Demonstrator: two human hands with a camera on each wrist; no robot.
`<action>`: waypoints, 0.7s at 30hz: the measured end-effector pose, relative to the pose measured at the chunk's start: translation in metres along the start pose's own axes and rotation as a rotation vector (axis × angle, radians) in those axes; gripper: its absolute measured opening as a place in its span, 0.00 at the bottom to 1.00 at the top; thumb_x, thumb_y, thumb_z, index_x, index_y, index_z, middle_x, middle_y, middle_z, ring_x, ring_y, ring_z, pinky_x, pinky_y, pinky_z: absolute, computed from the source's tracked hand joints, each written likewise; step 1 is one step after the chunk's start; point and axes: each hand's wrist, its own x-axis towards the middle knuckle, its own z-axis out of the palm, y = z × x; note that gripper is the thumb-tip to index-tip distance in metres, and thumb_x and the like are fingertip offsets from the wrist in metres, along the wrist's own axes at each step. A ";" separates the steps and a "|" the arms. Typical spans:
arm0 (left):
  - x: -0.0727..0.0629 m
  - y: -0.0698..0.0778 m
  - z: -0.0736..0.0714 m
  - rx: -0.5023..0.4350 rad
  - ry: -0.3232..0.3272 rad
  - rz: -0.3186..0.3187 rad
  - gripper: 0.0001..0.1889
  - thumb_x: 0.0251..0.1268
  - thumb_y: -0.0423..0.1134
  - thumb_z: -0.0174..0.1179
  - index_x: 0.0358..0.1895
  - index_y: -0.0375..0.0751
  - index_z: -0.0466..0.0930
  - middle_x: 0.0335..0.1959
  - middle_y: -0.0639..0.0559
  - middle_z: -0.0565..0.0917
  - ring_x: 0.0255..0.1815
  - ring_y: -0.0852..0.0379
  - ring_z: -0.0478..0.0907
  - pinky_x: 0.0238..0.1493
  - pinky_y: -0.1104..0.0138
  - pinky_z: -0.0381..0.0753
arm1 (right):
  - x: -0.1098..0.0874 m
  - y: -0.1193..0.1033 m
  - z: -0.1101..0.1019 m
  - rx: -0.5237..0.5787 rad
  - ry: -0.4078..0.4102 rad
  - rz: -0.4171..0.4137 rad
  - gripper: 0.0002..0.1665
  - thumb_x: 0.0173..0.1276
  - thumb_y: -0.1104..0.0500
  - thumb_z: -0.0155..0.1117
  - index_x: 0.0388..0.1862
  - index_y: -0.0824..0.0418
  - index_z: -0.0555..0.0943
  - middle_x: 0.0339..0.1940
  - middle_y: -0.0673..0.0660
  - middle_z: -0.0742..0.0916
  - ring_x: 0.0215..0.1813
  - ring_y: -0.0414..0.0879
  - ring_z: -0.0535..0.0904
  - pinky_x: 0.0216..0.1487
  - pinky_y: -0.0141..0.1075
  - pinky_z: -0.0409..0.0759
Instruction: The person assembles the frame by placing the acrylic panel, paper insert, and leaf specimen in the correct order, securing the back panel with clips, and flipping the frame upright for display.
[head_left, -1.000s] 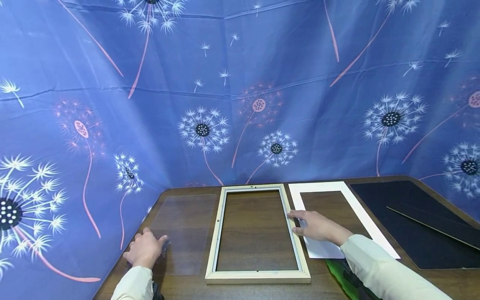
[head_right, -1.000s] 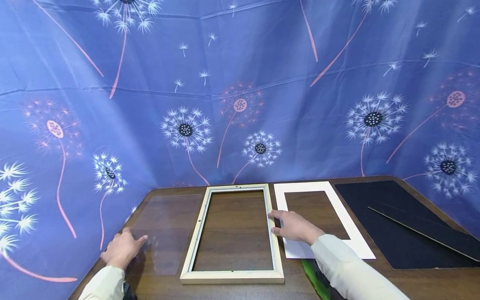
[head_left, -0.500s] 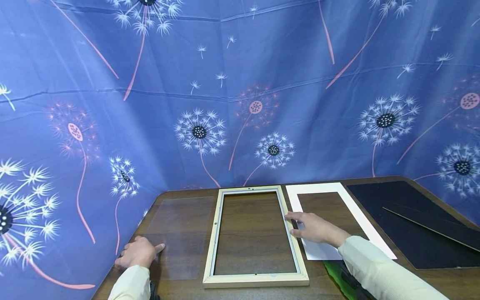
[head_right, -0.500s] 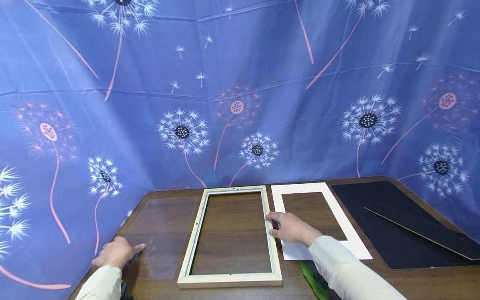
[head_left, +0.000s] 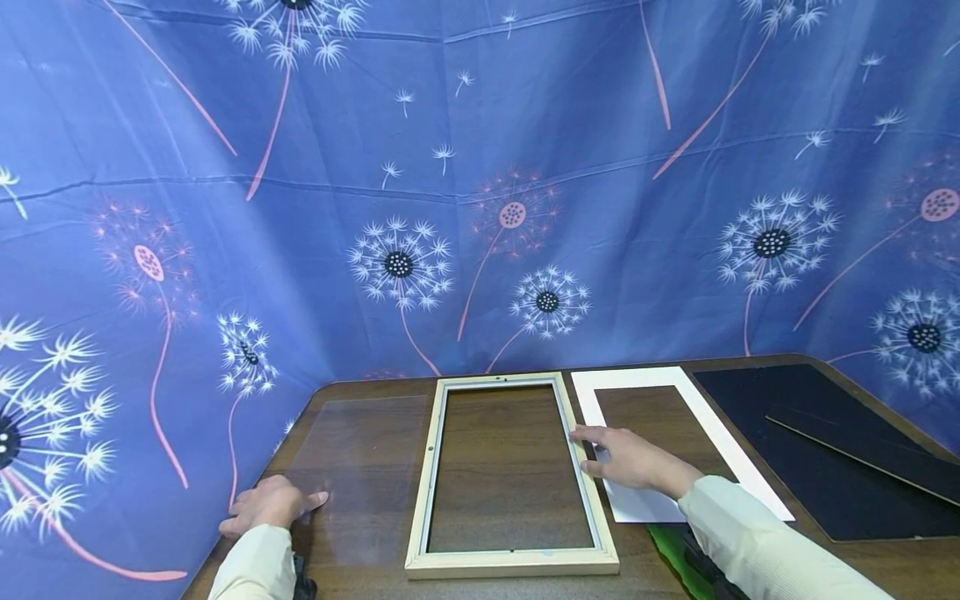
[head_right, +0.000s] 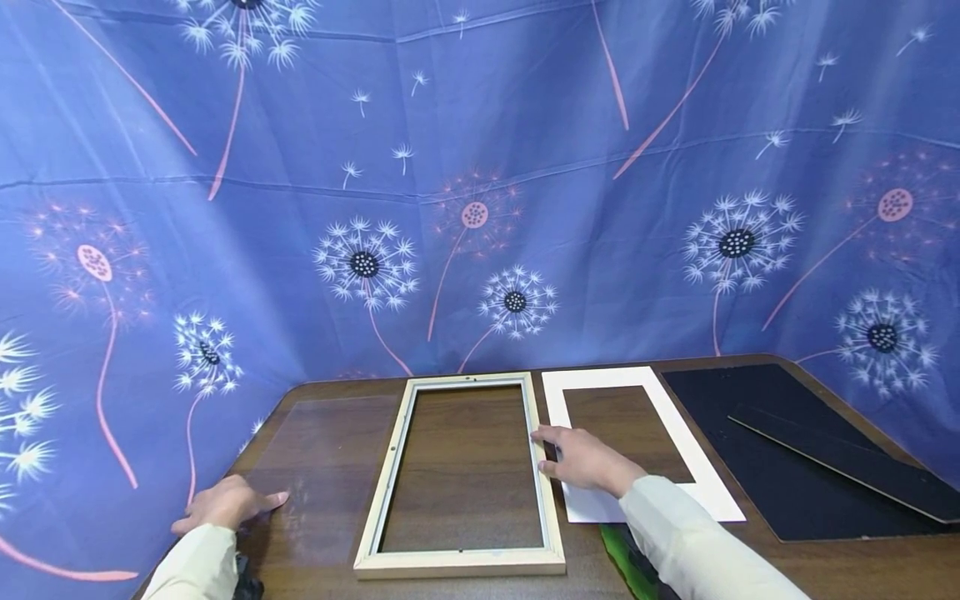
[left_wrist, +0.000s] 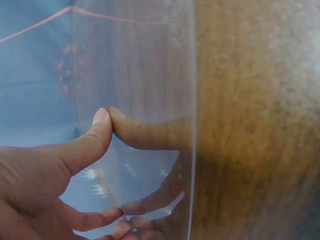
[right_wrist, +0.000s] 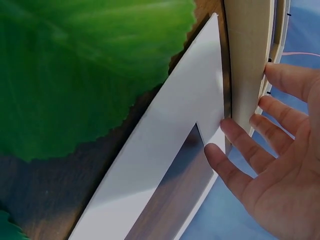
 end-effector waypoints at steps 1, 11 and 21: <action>0.000 0.000 -0.001 -0.003 -0.009 -0.007 0.55 0.55 0.62 0.73 0.61 0.10 0.60 0.60 0.07 0.59 0.65 0.15 0.58 0.63 0.34 0.60 | 0.000 0.000 0.000 0.001 0.000 0.001 0.29 0.71 0.57 0.68 0.68 0.67 0.76 0.71 0.70 0.75 0.67 0.70 0.73 0.66 0.64 0.68; -0.003 -0.008 -0.009 -0.078 -0.090 -0.050 0.59 0.51 0.60 0.76 0.64 0.10 0.56 0.61 0.07 0.57 0.67 0.15 0.54 0.67 0.36 0.57 | -0.001 -0.002 0.001 0.022 -0.004 0.006 0.29 0.72 0.57 0.67 0.68 0.67 0.75 0.72 0.71 0.74 0.68 0.70 0.72 0.66 0.65 0.67; -0.007 -0.005 -0.016 -0.024 -0.148 -0.075 0.60 0.53 0.63 0.74 0.65 0.08 0.56 0.62 0.08 0.59 0.68 0.18 0.58 0.69 0.40 0.58 | -0.002 0.000 0.000 0.021 -0.005 0.013 0.29 0.72 0.57 0.67 0.69 0.67 0.75 0.73 0.71 0.73 0.68 0.70 0.72 0.66 0.65 0.67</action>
